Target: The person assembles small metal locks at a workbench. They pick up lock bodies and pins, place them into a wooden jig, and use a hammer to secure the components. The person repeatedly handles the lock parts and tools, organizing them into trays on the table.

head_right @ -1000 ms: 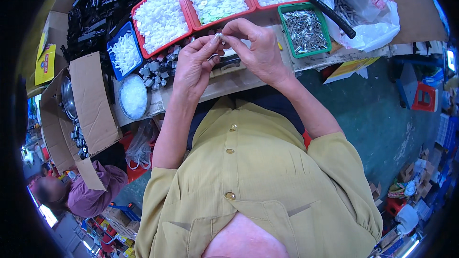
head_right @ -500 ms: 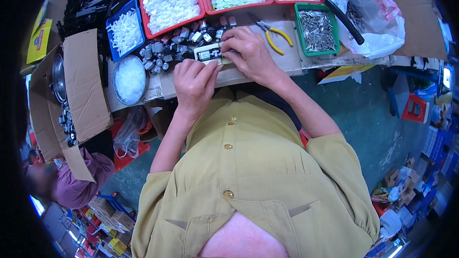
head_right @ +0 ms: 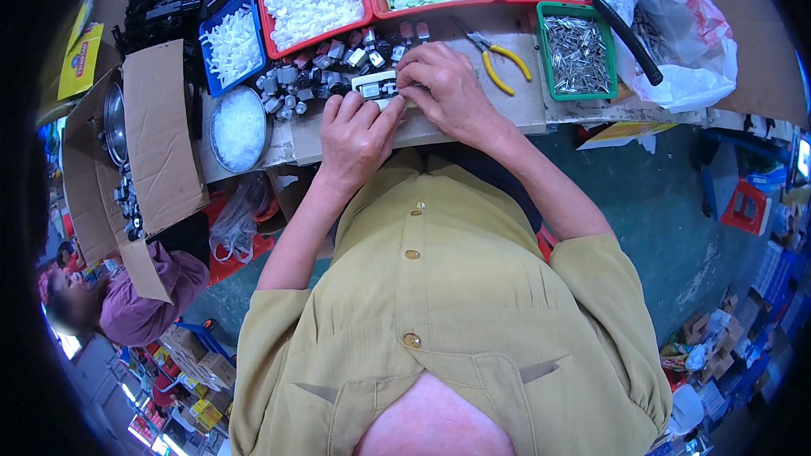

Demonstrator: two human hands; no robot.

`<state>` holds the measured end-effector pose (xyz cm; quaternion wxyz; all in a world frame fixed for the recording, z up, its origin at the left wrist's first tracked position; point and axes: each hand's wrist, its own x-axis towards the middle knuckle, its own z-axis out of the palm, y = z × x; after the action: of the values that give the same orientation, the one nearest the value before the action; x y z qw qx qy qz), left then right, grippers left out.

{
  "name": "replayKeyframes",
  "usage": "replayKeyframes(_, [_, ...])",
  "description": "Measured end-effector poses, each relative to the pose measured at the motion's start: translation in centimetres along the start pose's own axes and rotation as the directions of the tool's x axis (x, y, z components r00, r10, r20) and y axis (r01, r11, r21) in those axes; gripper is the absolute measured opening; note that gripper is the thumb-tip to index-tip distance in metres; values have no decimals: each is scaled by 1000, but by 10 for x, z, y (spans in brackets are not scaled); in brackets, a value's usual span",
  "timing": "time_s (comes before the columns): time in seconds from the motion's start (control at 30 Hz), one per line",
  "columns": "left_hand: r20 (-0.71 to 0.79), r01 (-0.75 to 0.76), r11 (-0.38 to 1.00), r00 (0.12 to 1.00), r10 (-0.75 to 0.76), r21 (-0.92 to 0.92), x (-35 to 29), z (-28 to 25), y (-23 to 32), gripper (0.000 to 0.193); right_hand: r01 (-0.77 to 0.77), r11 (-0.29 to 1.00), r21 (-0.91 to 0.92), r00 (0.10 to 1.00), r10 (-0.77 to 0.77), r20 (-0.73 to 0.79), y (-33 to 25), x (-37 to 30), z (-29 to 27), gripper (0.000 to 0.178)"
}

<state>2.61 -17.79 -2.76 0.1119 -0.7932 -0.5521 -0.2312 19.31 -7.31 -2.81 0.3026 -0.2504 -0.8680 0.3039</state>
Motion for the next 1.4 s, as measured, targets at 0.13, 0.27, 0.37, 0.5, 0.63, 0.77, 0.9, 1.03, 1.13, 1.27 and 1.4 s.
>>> replayKeyframes(0.13, [-42, -14, 1000, 999, 14, -11, 0, 2, -3, 23, -1, 1000, -3, 1000, 1, 10, 2, -1, 1, 12])
replayKeyframes(0.27, [-68, -21, 999, 998, 18, -41, 0, 4, -5, 25, -24, 1000, -13, 1000, 23, -12, -1, -1, -1, 11])
replayKeyframes(0.37, [-77, -13, 998, 997, 9, -60, -1, 6, -6, 25, -5, 998, -67, 1000, 4, -15, 1, -3, 0, 13])
replayKeyframes(0.5, [-93, -10, 997, 996, 4, -72, -1, 6, -6, 24, 73, 980, -185, 997, -73, 7, -2, -4, -2, 17])
replayKeyframes(0.63, [-102, -17, 996, 995, 8, -86, -3, 7, -7, 25, 161, 916, -368, 987, -149, 61, -11, -6, -2, 18])
replayKeyframes(0.77, [-104, -28, 995, 994, 18, -96, -7, 10, -10, 25, 149, 926, -347, 987, -121, 103, -11, -6, -3, 19])
replayKeyframes(0.9, [-69, -37, 990, 997, 28, -134, -4, 5, -10, 21, 59, 983, -174, 994, -43, 98, -10, -2, -17, 30])
replayKeyframes(1.03, [-72, -31, 985, 997, 19, -169, 3, -9, -7, 22, 2, 987, -160, 998, -13, -68, -11, 2, -69, 30])
replayKeyframes(1.13, [-64, -13, 979, 998, 0, -202, 23, -19, -3, 20, -202, 913, -355, 968, 130, -216, 15, -20, -115, 22])
replayKeyframes(1.27, [-67, -55, 964, 997, 39, -262, 81, -10, -4, 13, -403, 742, -535, 915, 336, -224, 47, -51, -143, 16])
replayKeyframes(1.4, [-49, -81, 943, 996, 69, -322, 150, 26, -2, 8, -372, 782, -500, 927, 290, -237, 57, -55, -138, 10])
